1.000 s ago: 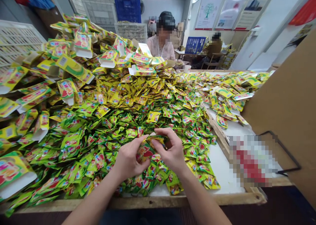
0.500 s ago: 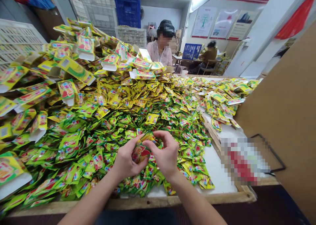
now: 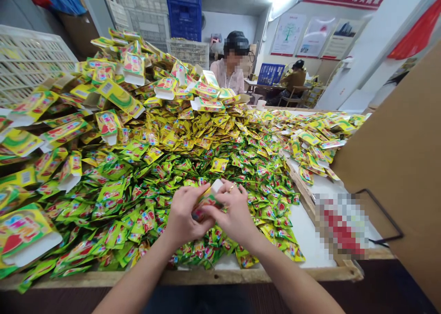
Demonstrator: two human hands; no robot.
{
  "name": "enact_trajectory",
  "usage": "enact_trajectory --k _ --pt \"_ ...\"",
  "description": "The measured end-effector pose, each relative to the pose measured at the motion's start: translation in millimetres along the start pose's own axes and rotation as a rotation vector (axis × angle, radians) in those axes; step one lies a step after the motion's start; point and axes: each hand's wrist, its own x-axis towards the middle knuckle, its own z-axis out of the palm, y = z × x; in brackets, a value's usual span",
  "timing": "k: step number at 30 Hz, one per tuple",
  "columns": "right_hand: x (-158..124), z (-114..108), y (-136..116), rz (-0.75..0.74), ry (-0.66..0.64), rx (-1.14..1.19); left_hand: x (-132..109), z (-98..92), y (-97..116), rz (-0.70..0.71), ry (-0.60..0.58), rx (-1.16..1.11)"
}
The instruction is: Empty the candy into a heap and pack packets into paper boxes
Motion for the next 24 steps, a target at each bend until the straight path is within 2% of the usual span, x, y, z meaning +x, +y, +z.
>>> enact_trajectory --k 2,6,8,11,12,15,16,17,20,21,22,24 --pt "3.4 -5.0 0.6 0.091 0.074 0.146 3.2 -3.1 2.3 -0.142 0.008 -0.147" --pt "4.4 -10.6 -3.4 0.198 0.134 0.406 1.8 0.6 7.2 -0.467 -0.177 -0.742" --pt "1.9 -7.4 -6.6 0.206 0.096 0.457 -0.9 5.9 9.3 -0.559 -0.162 -0.891" --pt "-3.5 0.4 -6.5 0.198 0.054 0.470 -3.6 12.6 11.5 -0.629 -0.092 -0.963" --pt "-5.8 2.2 -4.0 0.186 0.114 0.472 -4.0 14.0 12.1 -0.639 -0.081 -0.971" --pt "-13.3 0.8 11.6 0.131 0.459 0.494 -5.0 15.8 13.0 -0.639 -0.126 -0.990" --pt "-15.4 -2.9 19.0 0.135 0.493 0.508 -5.4 15.6 12.9 -0.630 -0.170 -0.997" --pt "-16.5 -8.5 26.8 0.160 0.425 0.522 -5.8 15.1 12.7 -0.617 -0.230 -0.992" --pt "-8.0 -39.5 49.5 0.290 -0.076 0.401 -5.9 11.8 10.5 -0.534 -0.427 -0.873" --pt "0.4 -55.3 55.6 0.315 -0.181 0.323 -5.2 10.6 9.4 -0.501 -0.459 -0.812" --pt "11.6 -73.6 60.9 0.328 -0.193 0.235 -4.2 9.5 8.2 -0.477 -0.465 -0.757" --pt "39.9 -114.5 68.3 0.333 0.007 0.083 -1.3 7.8 5.9 -0.462 -0.414 -0.694"
